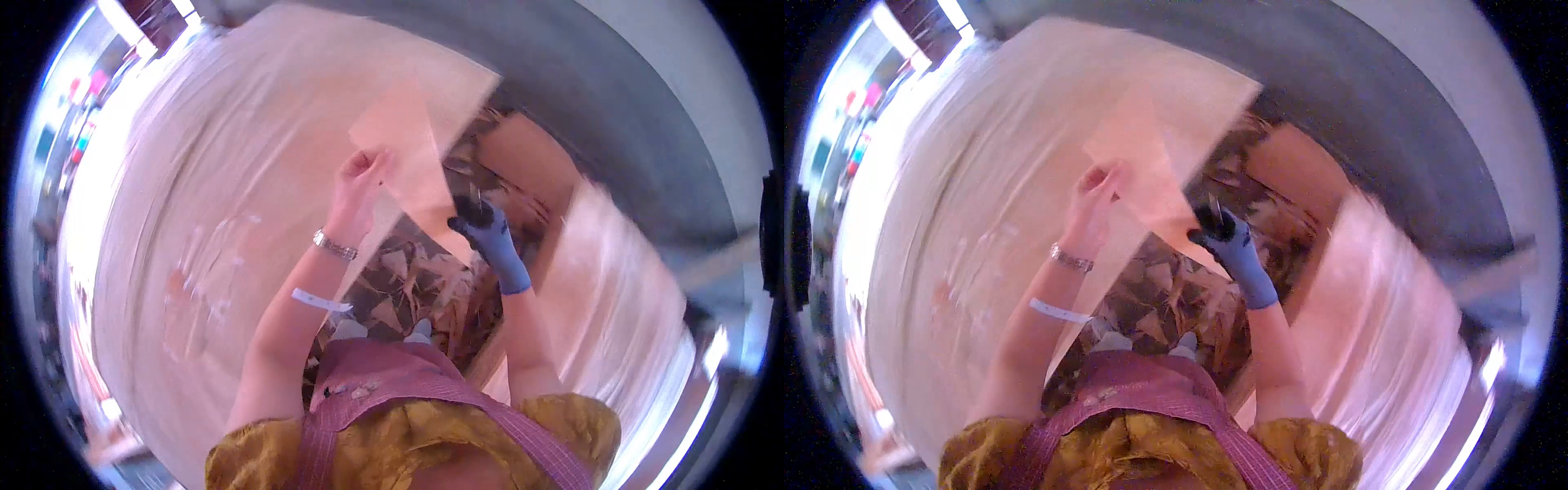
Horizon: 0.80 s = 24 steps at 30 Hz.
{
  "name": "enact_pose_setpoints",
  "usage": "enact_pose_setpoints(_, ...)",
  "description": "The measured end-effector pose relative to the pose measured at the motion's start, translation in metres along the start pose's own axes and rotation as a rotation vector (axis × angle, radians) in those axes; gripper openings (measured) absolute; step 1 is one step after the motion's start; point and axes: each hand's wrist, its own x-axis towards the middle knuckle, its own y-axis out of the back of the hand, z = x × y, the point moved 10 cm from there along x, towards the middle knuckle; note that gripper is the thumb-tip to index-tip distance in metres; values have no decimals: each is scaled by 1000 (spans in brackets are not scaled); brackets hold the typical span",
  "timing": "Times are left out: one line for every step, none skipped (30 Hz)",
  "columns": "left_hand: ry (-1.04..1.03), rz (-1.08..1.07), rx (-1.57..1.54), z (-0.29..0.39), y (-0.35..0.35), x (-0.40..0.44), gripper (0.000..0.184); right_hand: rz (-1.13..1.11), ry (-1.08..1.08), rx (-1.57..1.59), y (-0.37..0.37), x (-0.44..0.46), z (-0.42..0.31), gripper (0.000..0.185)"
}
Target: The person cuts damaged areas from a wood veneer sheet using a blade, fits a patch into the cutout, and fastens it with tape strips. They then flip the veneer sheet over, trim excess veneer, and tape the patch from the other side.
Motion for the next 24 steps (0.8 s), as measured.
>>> enact_pose_setpoints(-40,51,-29,10,33,3,17,-88,-135,-23,-24,4,14,30)
enact_pose_setpoints(-81,113,-58,23,68,1,17,-138,-90,-44,-45,12,-1,29)
enact_pose_setpoints(-93,221,-61,37,102,-3,18,-194,-41,-61,-69,26,-22,28)
enact_pose_setpoints(-94,292,-107,45,135,-9,17,-161,140,-145,-86,40,-58,25)
enact_pose_setpoints(-101,371,-133,2,124,4,16,-198,190,-75,-52,84,4,22)
enact_pose_setpoints(-102,413,-196,32,177,-10,15,-221,186,-163,-97,90,-55,18)
enact_pose_setpoints(-111,501,-279,53,236,-27,17,-225,283,-354,-147,92,-115,18)
enact_pose_setpoints(-121,546,-251,57,271,-30,18,-221,378,-532,-176,105,-150,18)
enact_pose_setpoints(-124,584,-224,63,311,-33,19,-238,466,-589,-212,114,-182,19)
enact_pose_setpoints(-125,620,-193,78,348,-41,19,-253,554,-639,-254,118,-216,20)
enact_pose_setpoints(-143,683,-188,86,381,-50,20,-269,642,-685,-293,124,-233,21)
enact_pose_setpoints(-150,744,-185,104,431,-62,21,-343,681,-708,-355,129,-247,22)
enact_pose_setpoints(-154,807,-175,105,470,-71,22,-419,718,-724,-403,137,-242,23)
enact_pose_setpoints(-119,862,-97,104,517,-85,24,-493,752,-739,-456,139,-232,24)
enact_pose_setpoints(-83,910,-15,103,563,-101,25,-570,770,-696,-506,138,-213,25)
enact_pose_setpoints(-46,954,70,103,600,-118,27,-643,789,-649,-550,134,-192,27)
enact_pose_setpoints(-70,1006,95,101,633,-129,26,-724,676,-754,-591,137,-157,30)
enact_pose_setpoints(-92,1056,120,93,662,-143,26,-800,560,-860,-623,133,-123,32)
enact_pose_setpoints(-113,1105,147,90,678,-156,27,-851,534,-853,-638,124,-108,34)
enact_pose_setpoints(-51,1146,264,78,700,-167,28,-903,509,-849,-659,114,-86,36)
enact_pose_setpoints(11,1180,380,77,710,-178,29,-951,483,-845,-672,104,-79,38)
enact_pose_setpoints(76,1210,499,71,717,-186,31,-964,486,-867,-678,96,-71,38)
enact_pose_setpoints(120,1211,541,61,727,-190,32,-975,486,-895,-686,89,-61,39)
enact_pose_setpoints(166,1210,580,63,725,-192,33,-986,487,-926,-692,85,-55,39)
